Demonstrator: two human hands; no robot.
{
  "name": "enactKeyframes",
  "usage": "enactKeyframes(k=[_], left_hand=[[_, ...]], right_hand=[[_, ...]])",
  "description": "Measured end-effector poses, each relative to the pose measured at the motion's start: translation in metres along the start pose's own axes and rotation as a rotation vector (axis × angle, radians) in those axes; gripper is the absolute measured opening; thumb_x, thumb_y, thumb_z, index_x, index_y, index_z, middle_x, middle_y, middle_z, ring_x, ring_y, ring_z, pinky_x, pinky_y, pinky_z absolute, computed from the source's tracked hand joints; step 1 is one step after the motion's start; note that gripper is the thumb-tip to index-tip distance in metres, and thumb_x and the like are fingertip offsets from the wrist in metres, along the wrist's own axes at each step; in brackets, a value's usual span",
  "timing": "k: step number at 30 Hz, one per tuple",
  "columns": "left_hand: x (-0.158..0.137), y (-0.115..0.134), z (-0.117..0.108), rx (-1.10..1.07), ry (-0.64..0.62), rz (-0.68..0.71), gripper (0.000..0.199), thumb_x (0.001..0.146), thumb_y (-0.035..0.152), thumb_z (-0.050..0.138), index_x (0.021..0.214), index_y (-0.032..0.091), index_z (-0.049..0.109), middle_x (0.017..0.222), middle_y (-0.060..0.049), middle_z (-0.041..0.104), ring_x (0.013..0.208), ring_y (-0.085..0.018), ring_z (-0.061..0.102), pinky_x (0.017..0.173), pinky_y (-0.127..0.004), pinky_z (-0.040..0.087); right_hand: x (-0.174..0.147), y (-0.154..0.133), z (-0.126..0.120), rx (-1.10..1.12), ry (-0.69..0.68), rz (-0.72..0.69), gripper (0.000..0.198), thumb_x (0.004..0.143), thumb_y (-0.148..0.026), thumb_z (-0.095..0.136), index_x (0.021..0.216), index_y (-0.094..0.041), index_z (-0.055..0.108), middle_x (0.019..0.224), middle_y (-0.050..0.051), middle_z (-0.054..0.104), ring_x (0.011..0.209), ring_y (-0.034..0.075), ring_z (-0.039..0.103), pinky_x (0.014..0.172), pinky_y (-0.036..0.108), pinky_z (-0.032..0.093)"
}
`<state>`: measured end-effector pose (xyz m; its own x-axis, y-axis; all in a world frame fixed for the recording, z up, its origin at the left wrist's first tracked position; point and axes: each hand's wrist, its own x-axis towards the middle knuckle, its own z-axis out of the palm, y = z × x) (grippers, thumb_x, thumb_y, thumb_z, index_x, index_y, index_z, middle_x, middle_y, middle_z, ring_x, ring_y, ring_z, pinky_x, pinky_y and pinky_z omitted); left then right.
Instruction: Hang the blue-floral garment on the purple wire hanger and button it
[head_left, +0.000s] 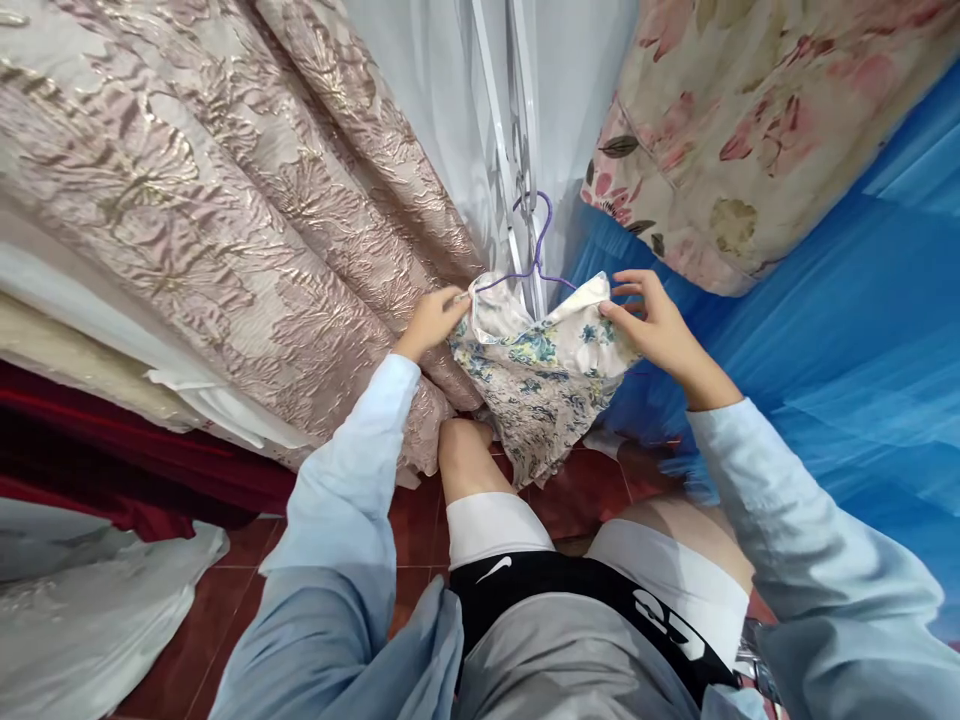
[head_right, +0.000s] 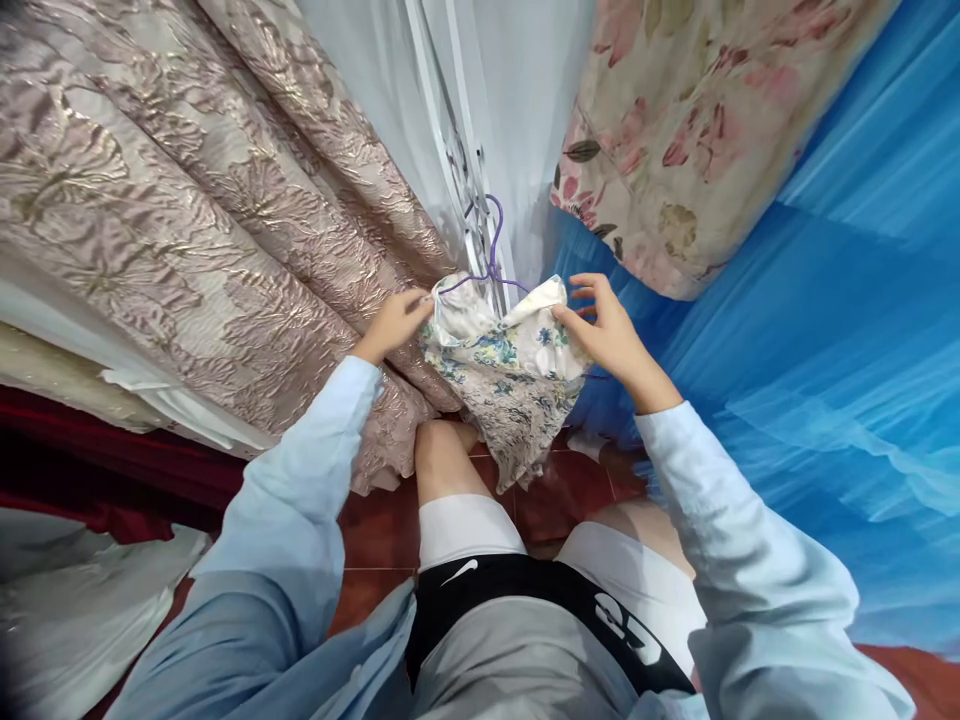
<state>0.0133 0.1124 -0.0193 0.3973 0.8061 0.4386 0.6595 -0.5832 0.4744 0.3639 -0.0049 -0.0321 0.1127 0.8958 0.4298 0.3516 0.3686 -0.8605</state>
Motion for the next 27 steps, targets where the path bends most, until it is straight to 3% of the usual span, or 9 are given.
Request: enactKeyframes(k=[3,6,8,15,19,22,25,27], left_hand=[[-0.016,0.004,-0.004,0.068,0.009,-0.01,0.036,0.1,0.043,0.048,0.094,0.015,0.07,0.092,-0.006,0.073,0.087,-0.021,0.065,0.084,-0.031,0.049],[-0.029,0.016,-0.008,0.164,0.079,0.054,0.035,0.102,0.04,0.047,0.097,0.016,0.072,0.095,-0.008,0.074,0.09,-0.021,0.066,0.085,-0.03,0.048],[-0.033,0.028,-0.01,0.242,0.117,0.062,0.035,0.103,0.04,0.047,0.1,0.017,0.073,0.097,-0.009,0.075,0.092,-0.022,0.067,0.086,-0.031,0.048],[-0.01,0.085,-0.012,0.266,0.214,0.133,0.036,0.103,0.045,0.051,0.112,0.02,0.076,0.109,-0.009,0.077,0.102,-0.023,0.069,0.089,-0.033,0.049],[0.004,0.102,0.004,0.275,0.163,0.189,0.035,0.104,0.043,0.05,0.111,0.018,0.074,0.107,-0.009,0.075,0.104,-0.023,0.067,0.092,-0.034,0.048],[0.0,0.103,0.022,0.279,0.162,0.212,0.033,0.105,0.04,0.048,0.111,0.018,0.071,0.108,-0.01,0.074,0.103,-0.023,0.066,0.092,-0.034,0.047],[-0.009,0.1,0.035,0.265,0.21,0.225,0.035,0.107,0.041,0.042,0.105,0.017,0.068,0.103,-0.01,0.073,0.099,-0.024,0.065,0.09,-0.036,0.046],[-0.014,0.099,0.039,0.23,0.26,0.229,0.04,0.108,0.044,0.036,0.103,0.017,0.066,0.098,-0.011,0.071,0.096,-0.024,0.064,0.088,-0.037,0.046]], right_hand=[[-0.012,0.004,-0.005,-0.214,0.126,-0.022,0.029,0.084,-0.048,0.072,0.09,-0.02,0.065,0.083,0.003,0.067,0.07,0.017,0.056,0.063,0.027,0.04],[-0.017,0.004,-0.007,-0.266,0.13,-0.063,0.037,0.093,-0.05,0.061,0.07,-0.02,0.061,0.06,-0.001,0.055,0.059,0.015,0.046,0.057,0.028,0.032],[-0.013,0.003,-0.01,-0.264,0.167,-0.069,0.038,0.094,-0.048,0.061,0.068,-0.02,0.062,0.057,-0.002,0.051,0.056,0.014,0.043,0.056,0.029,0.029],[0.009,0.003,-0.045,-0.187,0.324,-0.041,0.04,0.09,-0.041,0.069,0.058,-0.02,0.058,0.053,-0.003,0.044,0.055,0.013,0.035,0.055,0.031,0.024],[-0.015,0.011,-0.065,-0.037,0.289,0.075,0.043,0.085,-0.043,0.073,0.054,-0.021,0.056,0.052,-0.002,0.04,0.055,0.012,0.033,0.053,0.032,0.022],[-0.042,0.011,-0.071,0.172,0.247,0.241,0.034,0.078,-0.049,0.08,0.064,-0.021,0.066,0.056,-0.001,0.053,0.052,0.013,0.04,0.048,0.028,0.028],[-0.061,-0.005,-0.069,0.349,0.136,0.391,0.035,0.07,-0.053,0.085,0.073,-0.022,0.07,0.06,0.001,0.063,0.05,0.016,0.051,0.045,0.027,0.039],[-0.071,-0.026,-0.059,0.429,0.024,0.442,0.036,0.069,-0.053,0.085,0.074,-0.022,0.069,0.06,0.001,0.064,0.047,0.016,0.053,0.042,0.026,0.04]])
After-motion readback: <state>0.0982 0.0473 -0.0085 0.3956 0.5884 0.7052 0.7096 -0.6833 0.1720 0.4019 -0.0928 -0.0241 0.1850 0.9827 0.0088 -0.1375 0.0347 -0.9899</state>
